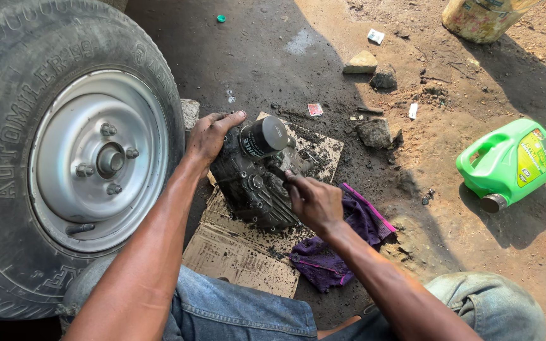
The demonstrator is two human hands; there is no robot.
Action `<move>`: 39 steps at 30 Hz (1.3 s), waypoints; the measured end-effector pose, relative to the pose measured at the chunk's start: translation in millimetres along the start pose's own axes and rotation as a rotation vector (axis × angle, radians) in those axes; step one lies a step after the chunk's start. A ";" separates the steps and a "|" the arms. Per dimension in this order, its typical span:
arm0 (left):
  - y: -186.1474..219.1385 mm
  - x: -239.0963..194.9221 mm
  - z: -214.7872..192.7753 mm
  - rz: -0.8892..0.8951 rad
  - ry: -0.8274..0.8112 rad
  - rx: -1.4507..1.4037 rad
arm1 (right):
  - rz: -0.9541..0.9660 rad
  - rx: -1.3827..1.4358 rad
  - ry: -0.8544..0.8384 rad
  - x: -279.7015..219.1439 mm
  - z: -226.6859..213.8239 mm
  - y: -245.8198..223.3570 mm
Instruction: The person sits on the ground and cleans a greasy engine part using a small metal tool to scrape off grime. They rotate the part to access different areas and wipe away debris with a purple cloth.
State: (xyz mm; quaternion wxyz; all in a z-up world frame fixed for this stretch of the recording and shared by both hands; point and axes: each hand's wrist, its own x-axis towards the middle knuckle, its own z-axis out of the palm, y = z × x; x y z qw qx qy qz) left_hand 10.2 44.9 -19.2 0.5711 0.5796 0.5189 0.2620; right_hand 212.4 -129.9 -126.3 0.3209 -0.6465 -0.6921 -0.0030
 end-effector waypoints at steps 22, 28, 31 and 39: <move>-13.2 7.7 -5.3 0.009 -0.002 -0.123 | 0.268 -0.025 -0.295 36.0 -37.8 -54.9; -3.8 -4.4 -1.2 0.041 -0.017 -0.107 | 0.639 0.042 -0.508 78.9 -64.8 -70.1; 0.2 -9.1 0.7 0.035 0.013 -0.089 | 0.517 0.000 -0.445 76.4 -63.2 -70.4; -0.8 -7.3 0.2 0.030 0.008 -0.138 | 0.100 -0.122 -0.047 49.4 -56.5 -42.5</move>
